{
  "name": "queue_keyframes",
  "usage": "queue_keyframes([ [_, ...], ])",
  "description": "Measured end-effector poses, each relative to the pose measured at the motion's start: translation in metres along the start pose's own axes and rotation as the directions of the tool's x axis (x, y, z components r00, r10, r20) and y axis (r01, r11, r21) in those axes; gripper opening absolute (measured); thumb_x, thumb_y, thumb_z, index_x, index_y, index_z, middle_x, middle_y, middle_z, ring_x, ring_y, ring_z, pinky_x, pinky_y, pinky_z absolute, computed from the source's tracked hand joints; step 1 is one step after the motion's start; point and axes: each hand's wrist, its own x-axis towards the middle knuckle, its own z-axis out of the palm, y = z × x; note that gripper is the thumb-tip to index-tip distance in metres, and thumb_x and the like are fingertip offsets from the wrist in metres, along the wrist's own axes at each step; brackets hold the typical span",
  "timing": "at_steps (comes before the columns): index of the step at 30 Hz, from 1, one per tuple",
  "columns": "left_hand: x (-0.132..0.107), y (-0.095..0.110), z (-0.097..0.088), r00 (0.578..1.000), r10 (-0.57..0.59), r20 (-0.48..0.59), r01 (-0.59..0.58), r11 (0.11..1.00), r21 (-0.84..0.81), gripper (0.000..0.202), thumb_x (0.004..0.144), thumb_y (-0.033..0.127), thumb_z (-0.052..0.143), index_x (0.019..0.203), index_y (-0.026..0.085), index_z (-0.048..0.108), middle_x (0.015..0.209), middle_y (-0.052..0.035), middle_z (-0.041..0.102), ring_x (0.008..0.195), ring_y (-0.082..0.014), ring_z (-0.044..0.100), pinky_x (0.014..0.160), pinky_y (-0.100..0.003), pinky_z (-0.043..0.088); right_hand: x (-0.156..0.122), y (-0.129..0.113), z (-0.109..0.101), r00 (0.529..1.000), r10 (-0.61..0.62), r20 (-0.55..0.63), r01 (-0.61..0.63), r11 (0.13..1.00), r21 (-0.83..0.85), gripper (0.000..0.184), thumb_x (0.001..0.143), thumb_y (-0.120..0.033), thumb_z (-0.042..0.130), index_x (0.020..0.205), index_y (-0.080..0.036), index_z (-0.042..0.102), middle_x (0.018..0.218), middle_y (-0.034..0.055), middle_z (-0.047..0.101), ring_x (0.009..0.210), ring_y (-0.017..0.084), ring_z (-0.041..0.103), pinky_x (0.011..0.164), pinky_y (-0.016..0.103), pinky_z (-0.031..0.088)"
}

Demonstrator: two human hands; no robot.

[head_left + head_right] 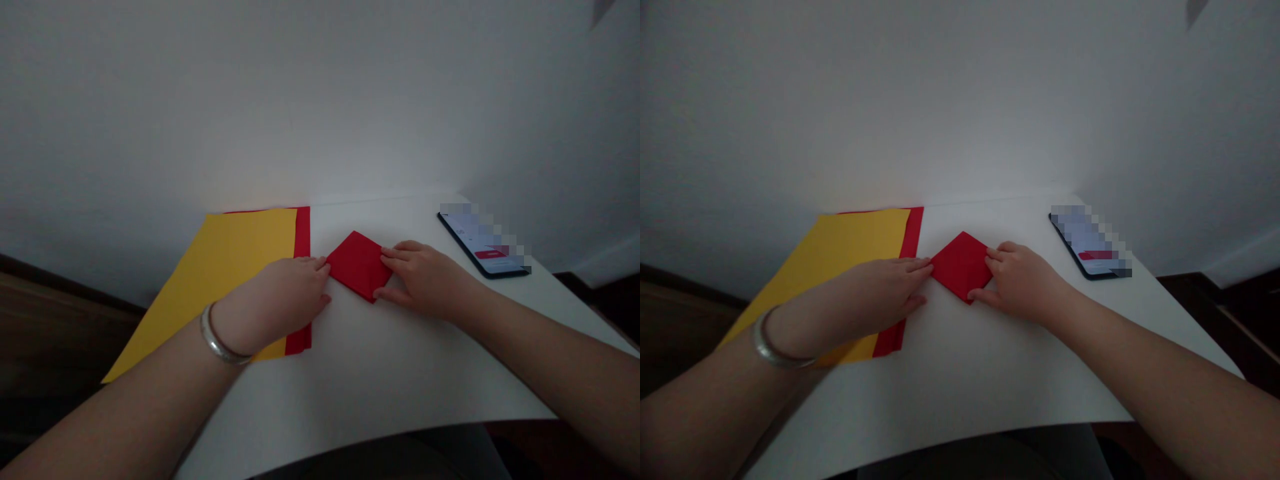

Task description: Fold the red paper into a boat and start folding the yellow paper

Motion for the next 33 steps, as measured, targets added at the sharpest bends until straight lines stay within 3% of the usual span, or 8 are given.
queue_keyframes([
  [3,0.0,0.013,-0.006,0.995,-0.009,0.099,0.015,0.998,-0.066,0.03,0.094,0.027,0.043,0.112,0.015,0.063,0.125,-0.0175,0.062,0.118,-0.029,0.058,0.097,-0.043,0.046,-0.001,-0.001,0.001,0.999,0.045,0.006,-0.045,0.998,0.053,0.059,0.091,-0.054,0.047,0.112,-0.003,0.068,0.114,0.0189,0.069,0.104,0.03,0.062,0.093,0.041,0.049],
  [8,-0.001,0.027,0.003,0.987,-0.152,0.053,0.153,0.988,-0.021,0.061,0.094,0.045,0.041,0.143,0.009,0.037,0.135,-0.0268,0.051,0.128,-0.0383,0.048,0.101,-0.052,0.041,-0.003,-0.002,0.0,0.997,0.076,0.011,-0.077,0.992,0.096,0.059,0.093,-0.051,0.043,0.138,-0.014,0.05,0.125,0.0137,0.064,0.105,0.03,0.06,0.089,0.044,0.05],
  [13,-0.001,0.037,0.012,0.981,-0.186,0.052,0.186,0.983,0.003,0.059,0.094,0.049,0.038,0.146,0.019,0.037,0.139,-0.026,0.048,0.133,-0.042,0.04,0.101,-0.058,0.039,-0.004,-0.003,-0.003,0.999,-0.011,0.047,0.009,0.999,0.031,0.053,0.092,-0.055,0.043,0.129,-0.022,0.061,0.129,0.0141,0.061,0.105,0.033,0.059,0.083,0.046,0.052],
  [21,0.003,0.041,0.02,0.995,-0.098,0.036,0.101,0.988,-0.114,0.066,0.095,0.049,0.035,0.143,0.003,0.036,0.149,-0.0285,0.03,0.141,-0.0362,0.027,0.111,-0.049,0.031,-0.004,-0.001,-0.003,0.998,-0.043,0.04,0.042,0.999,0.023,0.046,0.091,-0.052,0.048,0.12,-0.022,0.067,0.13,0.0123,0.061,0.109,0.033,0.06,0.084,0.046,0.053],
  [27,0.006,0.042,0.028,0.994,-0.104,-0.033,0.096,0.976,-0.196,0.068,0.093,0.056,0.039,0.149,0.019,0.026,0.152,-0.0226,0.03,0.142,-0.0372,0.024,0.108,-0.053,0.033,-0.009,0.007,-0.002,0.999,0.008,0.052,-0.014,0.993,0.115,0.038,0.092,-0.037,0.048,0.117,-0.016,0.068,0.125,0.0126,0.065,0.113,0.027,0.061,0.096,0.042,0.05],
  [33,0.005,0.042,0.031,1.0,-0.009,0.02,0.014,0.966,-0.259,0.074,0.094,0.06,0.029,0.15,0.01,0.024,0.155,-0.0199,0.023,0.145,-0.0335,0.013,0.115,-0.053,0.018,-0.012,0.019,-0.005,0.987,0.077,0.142,-0.093,0.989,0.111,0.038,0.093,-0.036,0.042,0.111,-0.021,0.071,0.123,0.0075,0.067,0.103,0.026,0.067,0.088,0.041,0.055],
])
